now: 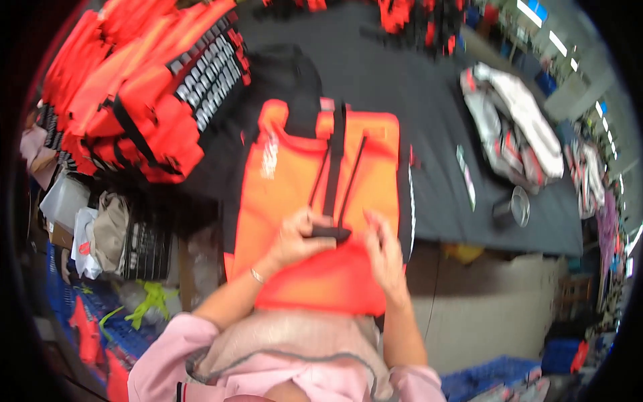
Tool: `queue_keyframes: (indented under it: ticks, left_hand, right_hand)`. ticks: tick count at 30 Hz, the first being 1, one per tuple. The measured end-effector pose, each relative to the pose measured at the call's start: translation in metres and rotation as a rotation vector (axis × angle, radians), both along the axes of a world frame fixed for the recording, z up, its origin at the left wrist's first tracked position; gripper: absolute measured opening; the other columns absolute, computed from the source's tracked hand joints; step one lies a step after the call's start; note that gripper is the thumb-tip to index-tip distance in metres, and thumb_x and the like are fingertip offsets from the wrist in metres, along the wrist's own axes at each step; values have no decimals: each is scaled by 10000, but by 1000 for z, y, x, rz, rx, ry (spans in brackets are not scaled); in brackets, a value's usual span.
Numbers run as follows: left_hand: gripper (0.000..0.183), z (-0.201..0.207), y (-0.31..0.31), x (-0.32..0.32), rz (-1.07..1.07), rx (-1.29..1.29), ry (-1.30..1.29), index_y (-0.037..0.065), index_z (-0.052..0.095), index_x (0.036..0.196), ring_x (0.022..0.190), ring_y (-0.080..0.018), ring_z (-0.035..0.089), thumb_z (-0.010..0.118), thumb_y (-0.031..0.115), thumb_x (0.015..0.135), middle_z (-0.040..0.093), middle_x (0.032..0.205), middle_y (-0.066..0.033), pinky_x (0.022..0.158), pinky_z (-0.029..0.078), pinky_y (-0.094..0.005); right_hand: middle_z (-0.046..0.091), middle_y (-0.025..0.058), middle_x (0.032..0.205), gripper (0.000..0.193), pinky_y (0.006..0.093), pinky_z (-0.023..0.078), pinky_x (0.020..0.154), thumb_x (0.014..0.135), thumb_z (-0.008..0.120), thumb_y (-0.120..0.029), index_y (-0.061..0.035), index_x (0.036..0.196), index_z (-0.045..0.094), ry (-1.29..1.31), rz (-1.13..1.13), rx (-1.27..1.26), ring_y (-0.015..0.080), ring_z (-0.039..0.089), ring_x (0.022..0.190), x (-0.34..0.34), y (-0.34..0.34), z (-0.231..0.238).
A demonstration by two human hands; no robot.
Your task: Inspecting and cleaning a red and black backpack, checking zippers, straps, and buckles in a factory assembly setting.
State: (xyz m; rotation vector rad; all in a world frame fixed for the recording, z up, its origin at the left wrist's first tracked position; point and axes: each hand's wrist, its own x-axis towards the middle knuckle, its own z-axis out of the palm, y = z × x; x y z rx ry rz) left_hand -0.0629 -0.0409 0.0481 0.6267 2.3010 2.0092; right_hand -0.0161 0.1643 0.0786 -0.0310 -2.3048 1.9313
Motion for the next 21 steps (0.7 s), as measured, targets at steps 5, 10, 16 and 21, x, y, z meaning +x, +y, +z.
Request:
queue_keyframes:
  ticks: [5,10,16,21]
  left_hand:
    - [231,-11,-4,-16,-27,17,38,67,782,922,895,-149,631,846,84,701,692,994,-67,782,509,-274]
    - [257,-17,0,-8,-71,28,-32,82,782,950,897,-137,622,832,42,701,693,1004,-66,798,509,-267]
    - [283,-15,0,3,-90,9,-12,94,783,962,897,-127,621,822,19,691,695,1009,-64,811,513,-265]
    - [292,-12,1,1,-94,3,-12,98,782,968,896,-129,627,820,14,691,698,1005,-58,813,515,-266]
  right_hand:
    - [669,72,944,252,256,487,801,973,596,-136,27,1165,588,-129,-78,51,108,610,876,6,-5,14]
    - [683,112,899,218,284,515,797,883,718,-106,34,1033,644,-62,-129,170,162,661,845,22,-10,16]
    - [670,129,854,214,419,507,937,796,773,-81,15,954,666,195,-112,502,263,652,743,24,-8,14]
    - [674,109,854,186,464,473,995,798,766,-88,7,923,665,170,-68,501,268,653,757,19,-11,14]
